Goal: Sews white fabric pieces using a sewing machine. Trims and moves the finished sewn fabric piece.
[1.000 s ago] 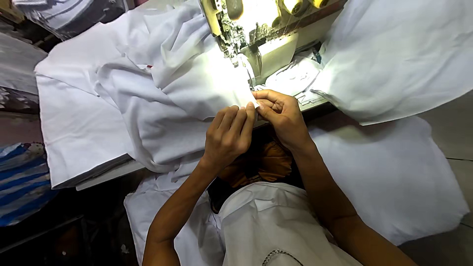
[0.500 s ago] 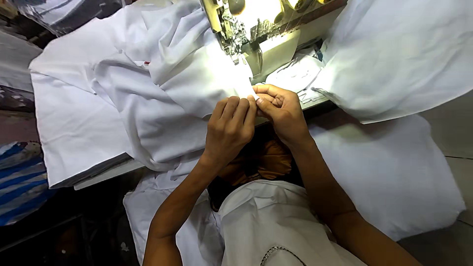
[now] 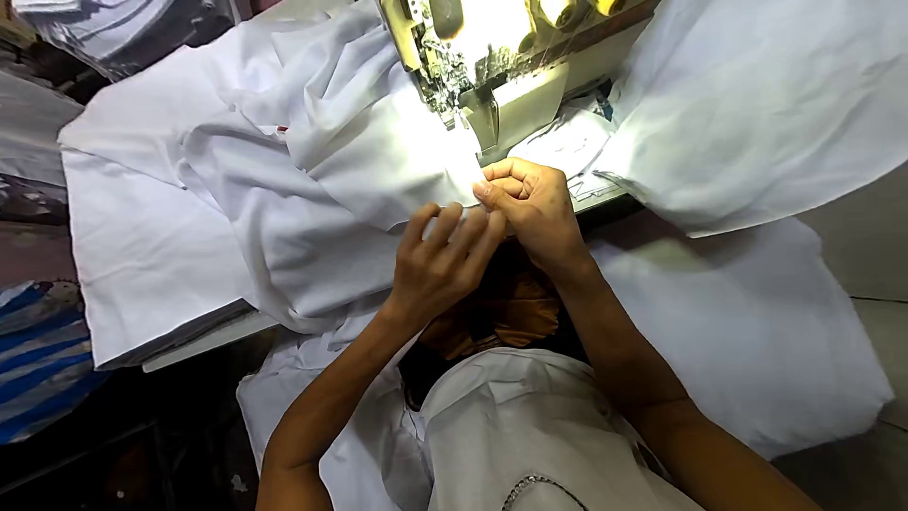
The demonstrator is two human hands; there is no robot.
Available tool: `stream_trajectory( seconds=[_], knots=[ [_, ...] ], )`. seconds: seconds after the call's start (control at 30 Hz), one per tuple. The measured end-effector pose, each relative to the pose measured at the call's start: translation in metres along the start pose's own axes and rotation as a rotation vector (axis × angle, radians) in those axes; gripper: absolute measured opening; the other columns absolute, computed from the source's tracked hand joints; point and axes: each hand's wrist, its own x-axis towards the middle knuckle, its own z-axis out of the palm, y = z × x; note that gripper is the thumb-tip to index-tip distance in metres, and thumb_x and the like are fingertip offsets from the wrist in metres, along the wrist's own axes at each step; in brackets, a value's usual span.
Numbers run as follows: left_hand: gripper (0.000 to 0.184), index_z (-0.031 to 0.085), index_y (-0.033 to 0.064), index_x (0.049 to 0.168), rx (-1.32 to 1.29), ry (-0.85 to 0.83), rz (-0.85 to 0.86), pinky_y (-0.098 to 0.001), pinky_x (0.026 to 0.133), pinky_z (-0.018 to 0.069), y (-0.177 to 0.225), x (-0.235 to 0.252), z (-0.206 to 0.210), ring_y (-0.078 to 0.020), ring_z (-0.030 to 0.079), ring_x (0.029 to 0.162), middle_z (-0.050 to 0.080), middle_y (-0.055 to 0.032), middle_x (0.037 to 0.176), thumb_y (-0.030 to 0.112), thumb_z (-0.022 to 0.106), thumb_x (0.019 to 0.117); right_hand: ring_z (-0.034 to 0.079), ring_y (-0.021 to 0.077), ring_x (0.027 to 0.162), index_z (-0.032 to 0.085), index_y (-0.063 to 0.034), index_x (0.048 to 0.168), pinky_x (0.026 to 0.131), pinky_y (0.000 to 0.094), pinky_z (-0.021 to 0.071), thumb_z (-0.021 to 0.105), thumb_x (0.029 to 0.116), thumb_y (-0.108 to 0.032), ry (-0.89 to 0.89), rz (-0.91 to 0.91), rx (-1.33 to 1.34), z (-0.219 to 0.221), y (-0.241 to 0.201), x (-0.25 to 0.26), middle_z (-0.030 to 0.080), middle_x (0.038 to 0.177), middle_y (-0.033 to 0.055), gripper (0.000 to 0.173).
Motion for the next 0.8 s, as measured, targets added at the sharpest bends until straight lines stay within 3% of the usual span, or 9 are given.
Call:
stream_trajectory(
  seconds=[0.03,0.1,0.2,0.3,0.4,0.5,0.57,0.7,0.8],
  knots=[
    [0.024,0.072,0.0078,0.116,0.026,-0.008,-0.055,-0.0427,0.096,0.0431,-0.002,0.002,-0.001,-0.0273,0.062,0.099,0.070,-0.0116,0.109,0.024,0.066,0.0984,0.064,0.0048,0.059,0.067,-0.0071,0.111,0.052,0.0173,0.0511,0.064,0.1019,-0.013,0.006,-0.009,-0.033,0.000,0.000,-0.001,0.072,0.078,0.0013,0.011],
    [0.046,0.061,0.0054,0.134,0.049,-0.090,-0.158,-0.0470,0.110,0.0368,-0.004,0.008,-0.001,-0.0309,0.057,0.123,0.062,-0.0155,0.131,0.035,0.063,0.0985,0.066,0.0040,0.065,0.066,-0.0078,0.110,0.057,0.0172,0.0532,0.063,0.1020,-0.011,0.022,-0.033,-0.097,0.000,-0.001,-0.002,0.073,0.082,0.0006,0.009],
    [0.073,0.043,0.0012,0.153,0.051,-0.183,-0.238,-0.0523,0.121,0.0249,-0.009,0.011,0.009,-0.0351,0.041,0.144,0.046,-0.0203,0.154,0.031,0.066,0.0903,0.068,0.0033,0.069,0.068,-0.0091,0.109,0.060,0.0179,0.0547,0.067,0.1005,-0.014,0.080,-0.046,-0.169,0.001,-0.002,-0.003,0.075,0.084,-0.0010,0.010],
    [0.084,0.037,-0.0037,0.155,0.106,-0.217,-0.303,-0.0529,0.121,0.0252,-0.013,0.003,0.012,-0.0354,0.037,0.148,0.040,-0.0206,0.159,0.016,0.070,0.0797,0.069,0.0061,0.067,0.070,-0.0110,0.106,0.056,0.0202,0.0565,0.072,0.0980,-0.019,0.146,-0.089,-0.203,0.004,0.002,-0.008,0.074,0.085,-0.0004,0.012],
    [0.078,0.032,-0.0026,0.158,0.203,-0.217,-0.391,-0.0511,0.122,0.0246,-0.015,-0.011,0.010,-0.0328,0.033,0.151,0.035,-0.0168,0.164,0.004,0.063,0.0865,0.067,0.0068,0.065,0.069,-0.0122,0.115,0.053,0.0203,0.0540,0.071,0.0979,-0.017,0.180,-0.140,-0.231,0.007,0.003,-0.012,0.073,0.083,-0.0006,0.018],
    [0.080,0.032,0.0006,0.159,0.233,-0.177,-0.440,-0.0499,0.123,0.0235,-0.020,-0.023,0.006,-0.0289,0.032,0.152,0.034,-0.0131,0.165,0.010,0.064,0.0859,0.064,0.0065,0.058,0.061,-0.0144,0.130,0.048,0.0193,0.0516,0.070,0.0974,-0.013,0.177,-0.207,-0.213,0.010,0.006,-0.012,0.071,0.077,-0.0008,0.034],
    [0.086,0.032,0.0011,0.159,0.211,-0.160,-0.453,-0.0506,0.124,0.0224,-0.022,-0.030,0.005,-0.0286,0.030,0.153,0.033,-0.0134,0.166,0.015,0.068,0.0822,0.062,0.0063,0.060,0.066,-0.0112,0.128,0.051,0.0194,0.0527,0.069,0.0978,-0.010,0.174,-0.264,-0.188,0.010,0.010,-0.010,0.069,0.081,0.0007,0.030],
    [0.098,0.029,-0.0003,0.159,0.146,-0.180,-0.480,-0.0548,0.124,0.0201,-0.031,-0.031,0.002,-0.0311,0.028,0.154,0.032,-0.0159,0.166,0.020,0.073,0.0746,0.069,0.0059,0.076,0.072,-0.0075,0.123,0.067,0.0198,0.0588,0.066,0.1005,-0.009,0.157,-0.322,-0.221,0.011,0.011,0.000,0.074,0.105,0.0038,0.023],
    [0.106,0.025,-0.0012,0.160,0.097,-0.235,-0.480,-0.0603,0.123,0.0193,-0.045,-0.027,-0.004,-0.0338,0.028,0.154,0.028,-0.0188,0.166,0.028,0.078,0.0740,0.066,0.0050,0.072,0.073,-0.0066,0.122,0.064,0.0193,0.0549,0.064,0.1009,-0.008,0.186,-0.318,-0.293,0.014,0.001,0.017,0.074,0.098,0.0051,0.023]
  ],
)
